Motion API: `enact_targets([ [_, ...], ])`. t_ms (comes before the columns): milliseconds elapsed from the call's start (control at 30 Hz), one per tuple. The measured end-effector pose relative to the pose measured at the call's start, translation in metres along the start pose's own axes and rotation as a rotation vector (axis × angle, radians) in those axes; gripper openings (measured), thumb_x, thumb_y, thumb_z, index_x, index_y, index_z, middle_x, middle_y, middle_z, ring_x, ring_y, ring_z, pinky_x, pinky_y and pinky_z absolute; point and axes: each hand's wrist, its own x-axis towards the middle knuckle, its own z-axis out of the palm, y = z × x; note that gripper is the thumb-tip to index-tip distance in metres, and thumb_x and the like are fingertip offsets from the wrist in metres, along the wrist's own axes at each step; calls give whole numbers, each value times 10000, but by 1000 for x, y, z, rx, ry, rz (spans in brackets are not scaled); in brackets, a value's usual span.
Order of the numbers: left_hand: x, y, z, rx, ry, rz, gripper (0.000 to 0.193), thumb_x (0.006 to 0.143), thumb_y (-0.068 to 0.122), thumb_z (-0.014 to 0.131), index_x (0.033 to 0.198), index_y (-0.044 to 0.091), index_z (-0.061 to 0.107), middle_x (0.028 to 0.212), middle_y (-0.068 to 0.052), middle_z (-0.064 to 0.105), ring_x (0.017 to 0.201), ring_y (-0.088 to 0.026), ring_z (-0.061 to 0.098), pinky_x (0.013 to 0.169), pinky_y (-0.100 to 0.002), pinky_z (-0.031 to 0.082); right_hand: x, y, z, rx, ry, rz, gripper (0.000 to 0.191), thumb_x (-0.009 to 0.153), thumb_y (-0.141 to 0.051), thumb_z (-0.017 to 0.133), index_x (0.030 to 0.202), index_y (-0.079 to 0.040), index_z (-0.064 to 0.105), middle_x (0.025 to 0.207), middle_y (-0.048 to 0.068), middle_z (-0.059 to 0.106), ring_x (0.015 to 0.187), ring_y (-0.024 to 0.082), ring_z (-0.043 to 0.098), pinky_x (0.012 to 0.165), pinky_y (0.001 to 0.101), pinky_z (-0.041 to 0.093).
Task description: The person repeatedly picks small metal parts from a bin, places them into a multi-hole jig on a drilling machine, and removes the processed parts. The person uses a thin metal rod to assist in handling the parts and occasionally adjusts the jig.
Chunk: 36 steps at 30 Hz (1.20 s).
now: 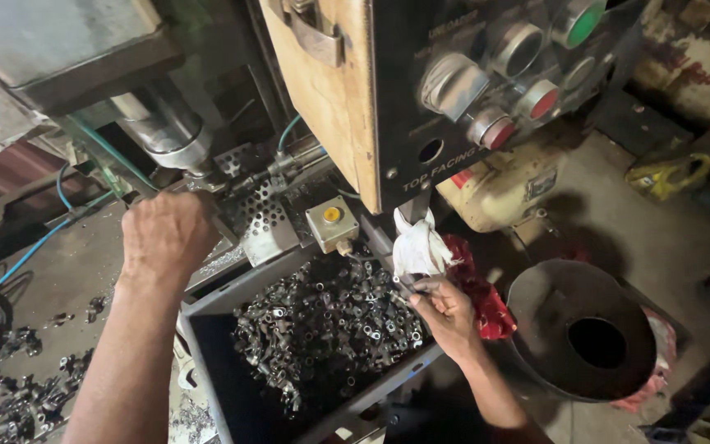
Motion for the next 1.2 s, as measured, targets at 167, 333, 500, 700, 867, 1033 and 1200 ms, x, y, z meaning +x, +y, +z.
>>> enact_targets([
  [167, 3, 10, -5, -2, -57, -18, 170, 869, 149, 616, 885, 104, 779, 866, -214, 751, 833, -382, 758, 715, -496, 598, 2, -2, -6, -11, 8, 3, 203, 939, 56, 681, 1136, 12, 658, 1064, 54, 718, 992, 107, 679, 877, 267, 552],
  [333, 4, 15, -9, -17, -87, -22, 177, 856, 186, 640, 959, 132, 773, 895, -210, 755, 868, -379, 755, 751, -486, 597, 3, -5, -10, -28, -3, -14, 196, 947, 53, 679, 1138, 14, 660, 1073, 68, 730, 997, 113, 688, 878, 267, 554],
  [500, 5, 13, -7, -41, -122, -46, 205, 970, 182, 563, 1007, 125, 757, 875, -212, 757, 822, -368, 765, 730, -488, 602, 1, -8, -10, -44, -5, -6, 193, 942, 40, 682, 1131, 12, 662, 1066, 58, 732, 985, 108, 691, 871, 265, 561],
  [700, 3, 6, -5, -84, -59, -28, 212, 928, 189, 568, 993, 145, 764, 892, -209, 751, 853, -379, 750, 760, -501, 590, 2, -4, -7, -89, 2, -8, 190, 939, 26, 704, 1125, 12, 667, 1025, 46, 721, 954, 89, 672, 844, 251, 546],
  [867, 1, 1, -5, -117, -1, -13, 214, 920, 198, 576, 971, 145, 777, 922, -203, 752, 896, -384, 745, 788, -503, 593, 4, 2, -6, -104, -4, -12, 178, 936, 13, 703, 1111, 12, 668, 1009, 40, 728, 931, 83, 671, 822, 245, 545],
  [1033, 4, -5, 5, -172, 0, -17, 220, 910, 264, 612, 983, 144, 782, 924, -215, 749, 898, -404, 733, 811, -511, 584, 5, 3, -8, -141, 10, -14, 187, 934, 11, 709, 1117, 16, 668, 1006, 48, 726, 924, 88, 664, 812, 248, 540],
  [1200, -8, -21, 34, -671, 59, -19, 255, 965, 286, 637, 1107, 134, 786, 863, -240, 740, 807, -409, 719, 771, -497, 553, 5, -1, -9, -152, 14, -3, 208, 921, 9, 705, 1126, 5, 664, 1047, 68, 751, 966, 105, 694, 840, 259, 555],
])
